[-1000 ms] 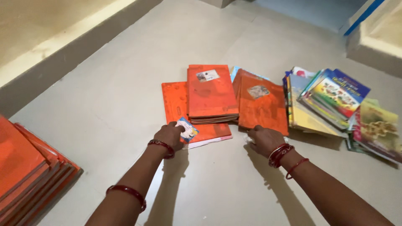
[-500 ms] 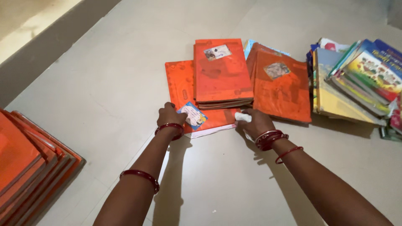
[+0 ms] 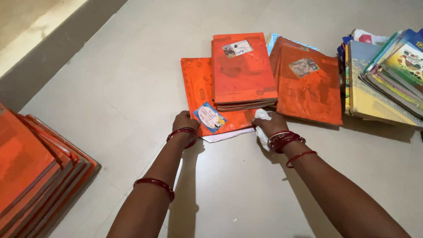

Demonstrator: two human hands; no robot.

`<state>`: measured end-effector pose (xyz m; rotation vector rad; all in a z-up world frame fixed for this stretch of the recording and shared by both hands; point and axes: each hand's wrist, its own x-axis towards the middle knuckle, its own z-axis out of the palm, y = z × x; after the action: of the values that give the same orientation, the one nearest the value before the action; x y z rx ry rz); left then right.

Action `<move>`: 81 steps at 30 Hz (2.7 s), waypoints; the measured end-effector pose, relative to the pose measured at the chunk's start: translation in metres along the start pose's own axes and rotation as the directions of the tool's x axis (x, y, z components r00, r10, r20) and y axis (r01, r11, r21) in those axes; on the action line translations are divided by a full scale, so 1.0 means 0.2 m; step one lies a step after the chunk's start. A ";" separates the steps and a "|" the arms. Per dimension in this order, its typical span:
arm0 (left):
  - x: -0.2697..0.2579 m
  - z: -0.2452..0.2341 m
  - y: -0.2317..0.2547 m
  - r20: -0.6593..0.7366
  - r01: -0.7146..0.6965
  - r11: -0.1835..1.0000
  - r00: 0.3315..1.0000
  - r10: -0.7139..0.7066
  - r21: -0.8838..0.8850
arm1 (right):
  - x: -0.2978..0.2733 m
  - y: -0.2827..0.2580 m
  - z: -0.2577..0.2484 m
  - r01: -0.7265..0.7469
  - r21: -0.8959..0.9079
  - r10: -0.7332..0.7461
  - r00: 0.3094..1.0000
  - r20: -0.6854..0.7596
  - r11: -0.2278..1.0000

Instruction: The person sits on the floor and wipes the covers of several orange notebooks with a white cloth. They handle each notebook one at a time, wiping both front and back covers, then stacking them.

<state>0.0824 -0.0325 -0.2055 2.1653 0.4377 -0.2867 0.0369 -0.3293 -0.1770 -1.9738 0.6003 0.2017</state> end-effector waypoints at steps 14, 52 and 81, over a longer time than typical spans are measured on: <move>-0.02 -0.02 0.01 0.106 0.018 0.998 0.994 -0.024 0.061 | -0.01 -0.20 -0.10 -0.254 0.297 0.256 0.966 0.032 0.921; -0.69 -0.76 0.63 0.061 -0.720 0.367 0.492 0.868 0.589 | -0.54 -0.81 -0.40 0.038 0.516 -0.179 0.957 0.226 0.856; -0.94 -1.37 0.62 -0.329 -0.449 0.752 0.703 0.630 0.482 | -0.76 -0.33 0.13 0.399 -0.816 -0.114 0.914 0.389 0.418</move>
<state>-0.0259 0.0826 0.1122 2.6205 -0.0413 0.5697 -0.0592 -0.2332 -0.0770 -2.9628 -0.1005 0.7106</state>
